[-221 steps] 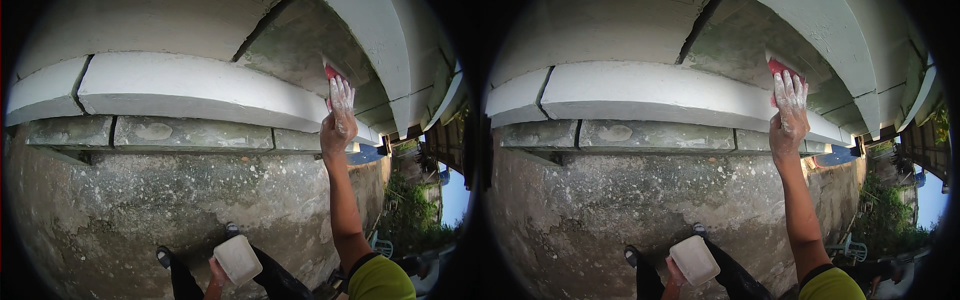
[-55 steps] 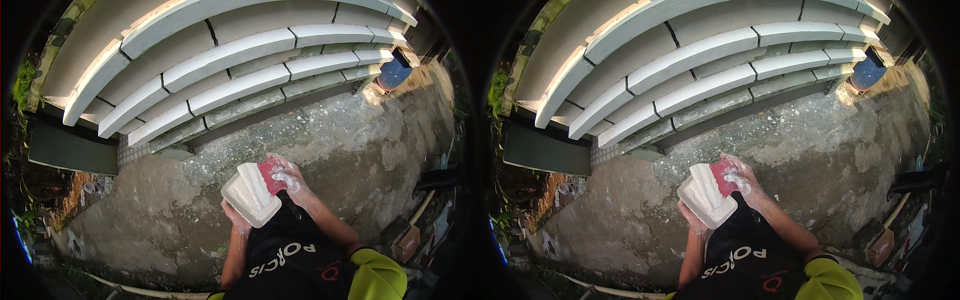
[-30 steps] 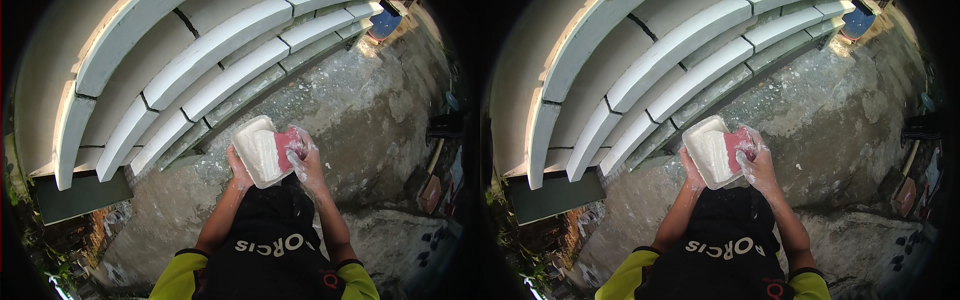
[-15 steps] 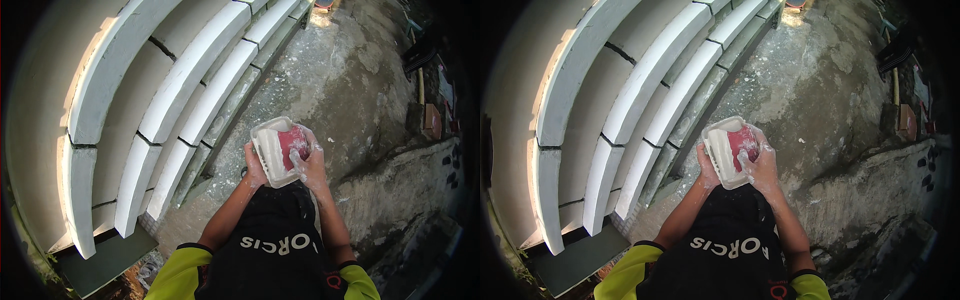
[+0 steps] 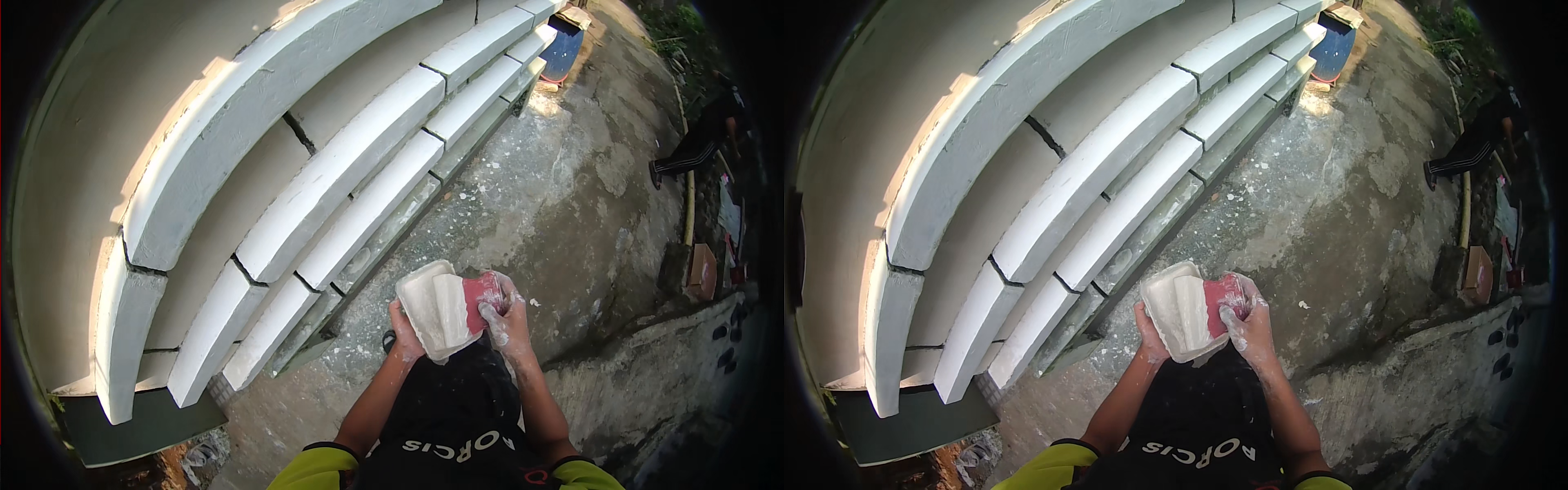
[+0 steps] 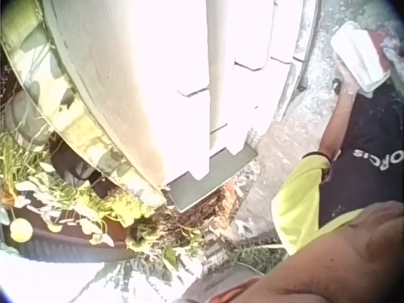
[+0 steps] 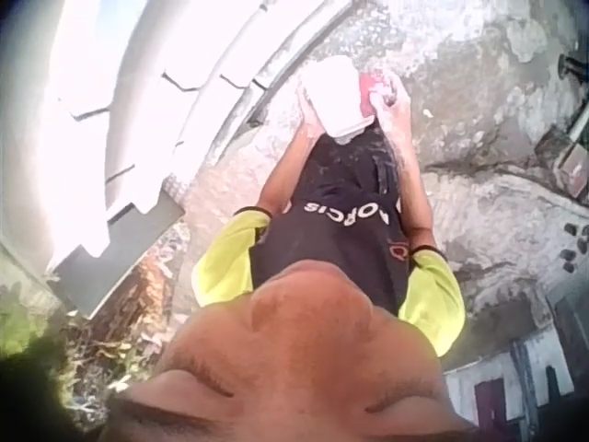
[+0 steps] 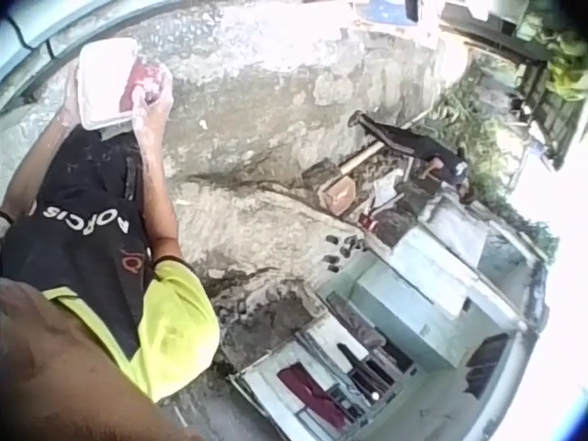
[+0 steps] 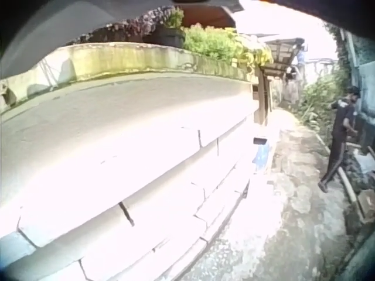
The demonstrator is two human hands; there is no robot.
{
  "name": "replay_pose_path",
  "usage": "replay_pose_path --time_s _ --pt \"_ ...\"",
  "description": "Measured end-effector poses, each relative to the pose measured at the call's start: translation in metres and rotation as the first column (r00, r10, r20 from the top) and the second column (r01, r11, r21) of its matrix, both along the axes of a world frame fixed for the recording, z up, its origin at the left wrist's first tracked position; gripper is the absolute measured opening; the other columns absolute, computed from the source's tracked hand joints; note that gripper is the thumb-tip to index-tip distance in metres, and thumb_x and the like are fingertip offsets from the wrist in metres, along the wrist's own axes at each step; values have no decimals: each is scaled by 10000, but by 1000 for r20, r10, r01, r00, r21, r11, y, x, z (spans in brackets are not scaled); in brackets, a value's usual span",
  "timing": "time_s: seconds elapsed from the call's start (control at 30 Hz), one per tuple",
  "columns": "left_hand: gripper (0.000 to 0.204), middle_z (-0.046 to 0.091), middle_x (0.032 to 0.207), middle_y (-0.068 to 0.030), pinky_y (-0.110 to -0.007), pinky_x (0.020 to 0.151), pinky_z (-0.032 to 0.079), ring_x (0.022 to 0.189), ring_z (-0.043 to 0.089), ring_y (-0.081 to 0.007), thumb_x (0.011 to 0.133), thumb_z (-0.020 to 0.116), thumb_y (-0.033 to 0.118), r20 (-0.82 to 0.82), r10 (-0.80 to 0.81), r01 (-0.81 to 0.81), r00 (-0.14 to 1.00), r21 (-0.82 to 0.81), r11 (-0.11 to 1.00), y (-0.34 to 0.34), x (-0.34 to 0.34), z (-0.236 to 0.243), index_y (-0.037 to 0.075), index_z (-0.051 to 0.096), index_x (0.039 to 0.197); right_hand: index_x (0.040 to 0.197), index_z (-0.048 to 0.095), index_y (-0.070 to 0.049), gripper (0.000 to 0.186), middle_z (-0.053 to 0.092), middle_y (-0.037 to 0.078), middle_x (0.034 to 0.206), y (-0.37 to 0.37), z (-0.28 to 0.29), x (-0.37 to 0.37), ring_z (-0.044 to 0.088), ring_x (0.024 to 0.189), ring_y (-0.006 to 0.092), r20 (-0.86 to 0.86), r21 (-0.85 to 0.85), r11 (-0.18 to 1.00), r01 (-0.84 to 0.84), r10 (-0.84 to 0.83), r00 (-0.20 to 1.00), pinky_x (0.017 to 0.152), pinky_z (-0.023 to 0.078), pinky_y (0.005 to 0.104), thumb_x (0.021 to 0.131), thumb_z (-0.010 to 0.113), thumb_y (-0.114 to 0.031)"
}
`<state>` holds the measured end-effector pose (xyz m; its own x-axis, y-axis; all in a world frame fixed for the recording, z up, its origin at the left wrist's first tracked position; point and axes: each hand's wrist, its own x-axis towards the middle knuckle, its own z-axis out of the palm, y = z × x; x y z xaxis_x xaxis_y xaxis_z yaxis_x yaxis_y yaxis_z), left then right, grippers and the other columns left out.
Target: The person is applying white putty or plaster to cracks in a wall using a scraper.
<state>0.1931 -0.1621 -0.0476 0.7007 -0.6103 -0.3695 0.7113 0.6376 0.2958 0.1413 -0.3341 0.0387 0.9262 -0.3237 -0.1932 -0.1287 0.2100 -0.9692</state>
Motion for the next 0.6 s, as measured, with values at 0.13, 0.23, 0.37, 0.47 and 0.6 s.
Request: replay_pose_path --time_s 0.13,0.23,0.37,0.47,0.6 --pt "906 377 1443 -131 -489 1056 356 1285 423 -324 806 227 733 -11 99 -98 995 46 994 13 13 -56 100 280 1453 1289 434 34 481 566 71 1149 -12 -35 26 558 1020 114 -81 202 978 -45 62 995 900 465 262 830 573 74" --pt "813 434 1399 -137 -486 1039 369 1250 456 -327 814 297 634 -41 244 -229 969 220 948 21 17 -97 88 368 1412 1291 435 29 487 581 64 1134 -18 -86 51 577 1000 111 -137 377 925 -53 112 984 876 491 265 829 579 77" --pt "807 438 1393 -141 -481 1035 375 1253 452 -320 816 315 634 -83 334 -258 939 470 844 50 14 -164 87 375 1407 1283 446 8 481 590 68 1142 -13 -153 105 596 985 115 -124 568 811 -140 253 959 845 519 280 833 605 74" --pt "957 377 1422 -162 -548 1030 363 1254 435 -369 788 266 787 -49 254 -203 966 464 862 78 6 -220 101 248 1455 1265 457 -1 463 586 75 1146 -3 -192 152 597 985 115 -31 615 784 -86 133 991 836 523 271 834 598 94" --pt "1070 331 1430 -175 -703 952 328 1213 442 -432 698 365 851 -159 282 -212 946 354 911 118 -15 -266 127 185 1464 1231 471 1 424 595 72 1123 28 -218 207 595 982 109 47 608 793 -36 9 999 838 518 257 836 599 86"
